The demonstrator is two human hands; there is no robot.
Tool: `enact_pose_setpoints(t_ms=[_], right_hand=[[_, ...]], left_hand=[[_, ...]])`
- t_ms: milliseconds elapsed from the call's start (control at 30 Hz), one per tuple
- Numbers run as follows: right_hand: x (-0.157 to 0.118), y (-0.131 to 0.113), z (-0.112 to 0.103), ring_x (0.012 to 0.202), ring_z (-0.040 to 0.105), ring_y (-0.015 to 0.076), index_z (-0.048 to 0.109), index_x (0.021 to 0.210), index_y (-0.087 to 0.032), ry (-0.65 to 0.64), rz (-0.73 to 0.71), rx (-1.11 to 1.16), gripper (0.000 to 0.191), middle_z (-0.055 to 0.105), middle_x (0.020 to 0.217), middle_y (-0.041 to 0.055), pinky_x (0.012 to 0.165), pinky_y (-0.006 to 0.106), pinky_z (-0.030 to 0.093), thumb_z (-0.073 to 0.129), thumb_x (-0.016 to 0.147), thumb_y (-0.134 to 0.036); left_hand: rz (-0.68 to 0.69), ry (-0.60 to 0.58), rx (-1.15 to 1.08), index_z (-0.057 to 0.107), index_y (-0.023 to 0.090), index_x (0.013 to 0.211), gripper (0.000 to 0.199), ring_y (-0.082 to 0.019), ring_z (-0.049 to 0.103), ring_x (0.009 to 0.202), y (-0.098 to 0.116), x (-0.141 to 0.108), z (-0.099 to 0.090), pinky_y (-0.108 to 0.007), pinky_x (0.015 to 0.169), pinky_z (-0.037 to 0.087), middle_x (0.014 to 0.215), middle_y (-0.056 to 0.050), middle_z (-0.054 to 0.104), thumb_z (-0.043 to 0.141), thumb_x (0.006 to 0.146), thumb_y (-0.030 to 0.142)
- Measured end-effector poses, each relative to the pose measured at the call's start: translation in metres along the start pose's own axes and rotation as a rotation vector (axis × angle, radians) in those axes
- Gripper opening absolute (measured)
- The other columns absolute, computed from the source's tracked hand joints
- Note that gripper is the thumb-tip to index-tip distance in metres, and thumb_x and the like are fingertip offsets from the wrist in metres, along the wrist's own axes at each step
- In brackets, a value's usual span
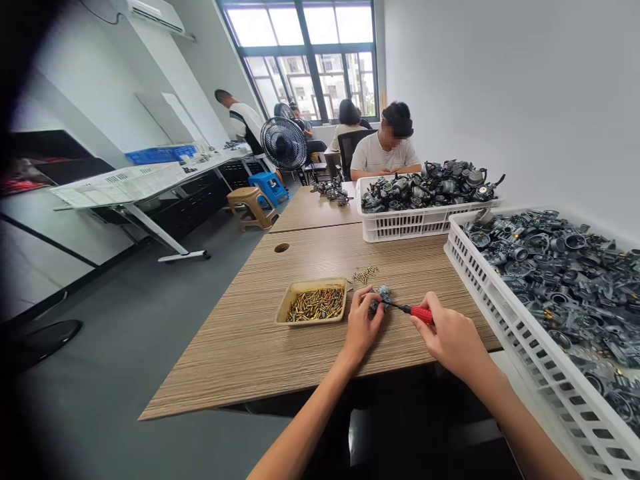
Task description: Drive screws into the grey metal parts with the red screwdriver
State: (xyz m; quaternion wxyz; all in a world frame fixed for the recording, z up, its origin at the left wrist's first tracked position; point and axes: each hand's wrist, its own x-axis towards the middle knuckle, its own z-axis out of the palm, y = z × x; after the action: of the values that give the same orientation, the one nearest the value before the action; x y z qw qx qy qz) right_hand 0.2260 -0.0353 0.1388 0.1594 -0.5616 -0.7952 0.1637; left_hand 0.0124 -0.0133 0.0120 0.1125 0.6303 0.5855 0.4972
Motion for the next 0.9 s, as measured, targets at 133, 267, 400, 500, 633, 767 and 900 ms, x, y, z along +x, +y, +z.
enact_pose_setpoints(t_ms=[133, 267, 400, 500, 633, 767, 900], right_hand=[[0.0005, -0.0003, 0.0007, 0.063, 0.070, 0.0278, 0.040, 0.092, -0.028, 0.026, 0.003, -0.017, 0.024, 0.069, 0.067, 0.0002, 0.056, 0.028, 0.034, 0.046, 0.100, -0.050], [0.0010, 0.0008, 0.0025, 0.060, 0.070, 0.0273, 0.041, 0.090, -0.028, 0.050, -0.001, -0.028, 0.025, 0.068, 0.064, -0.0003, 0.055, 0.027, 0.033, 0.048, 0.099, -0.051], [0.0009, 0.0009, 0.0033, 0.060, 0.070, 0.0274, 0.043, 0.090, -0.028, 0.061, 0.003, -0.042, 0.025, 0.068, 0.063, -0.0005, 0.055, 0.027, 0.032, 0.047, 0.100, -0.051], [0.0011, 0.0007, 0.0033, 0.059, 0.070, 0.0272, 0.044, 0.090, -0.028, 0.074, 0.006, -0.051, 0.027, 0.068, 0.062, -0.0006, 0.055, 0.027, 0.031, 0.048, 0.099, -0.052], [0.0020, 0.0004, 0.0044, 0.058, 0.069, 0.0271, 0.044, 0.086, -0.028, 0.080, 0.035, -0.086, 0.031, 0.067, 0.060, -0.0002, 0.054, 0.027, 0.029, 0.047, 0.100, -0.055], [0.0027, -0.0013, 0.0052, 0.058, 0.067, 0.0264, 0.040, 0.081, -0.028, 0.077, 0.076, -0.106, 0.035, 0.064, 0.058, -0.0004, 0.054, 0.027, 0.028, 0.045, 0.101, -0.057], [0.0027, -0.0020, 0.0018, 0.059, 0.067, 0.0250, 0.044, 0.084, -0.028, 0.065, 0.071, -0.051, 0.033, 0.066, 0.061, -0.0012, 0.055, 0.027, 0.030, 0.046, 0.101, -0.055]], left_hand=[[-0.001, 0.000, -0.011, 0.067, 0.023, 0.101, 0.011, -0.024, 0.063, 0.123, -0.0003, 0.0003, 0.0003, -0.042, 0.109, 0.050, 0.130, -0.009, 0.059, 0.060, 0.096, 0.017], [0.000, 0.005, -0.007, 0.068, 0.023, 0.101, 0.011, -0.024, 0.063, 0.122, 0.0001, 0.0007, -0.0001, -0.042, 0.109, 0.050, 0.130, -0.009, 0.059, 0.060, 0.096, 0.017], [0.006, 0.003, -0.001, 0.069, 0.023, 0.102, 0.012, -0.024, 0.064, 0.121, 0.0006, 0.0009, -0.0007, -0.042, 0.108, 0.051, 0.130, -0.010, 0.059, 0.060, 0.096, 0.017], [0.004, 0.006, 0.002, 0.069, 0.023, 0.102, 0.013, -0.024, 0.064, 0.121, 0.0004, 0.0009, -0.0005, -0.042, 0.107, 0.052, 0.131, -0.009, 0.060, 0.061, 0.096, 0.016], [0.005, 0.011, -0.005, 0.069, 0.023, 0.102, 0.013, -0.024, 0.064, 0.122, -0.0006, 0.0009, 0.0001, -0.042, 0.108, 0.052, 0.130, -0.009, 0.060, 0.060, 0.096, 0.017], [0.012, 0.008, -0.003, 0.067, 0.023, 0.102, 0.011, -0.025, 0.063, 0.125, -0.0011, 0.0007, 0.0004, -0.043, 0.108, 0.051, 0.129, -0.010, 0.060, 0.060, 0.096, 0.017], [0.008, 0.016, -0.001, 0.063, 0.024, 0.108, 0.016, -0.026, 0.061, 0.130, -0.0012, 0.0008, 0.0011, -0.044, 0.109, 0.050, 0.130, -0.010, 0.060, 0.062, 0.093, 0.016]])
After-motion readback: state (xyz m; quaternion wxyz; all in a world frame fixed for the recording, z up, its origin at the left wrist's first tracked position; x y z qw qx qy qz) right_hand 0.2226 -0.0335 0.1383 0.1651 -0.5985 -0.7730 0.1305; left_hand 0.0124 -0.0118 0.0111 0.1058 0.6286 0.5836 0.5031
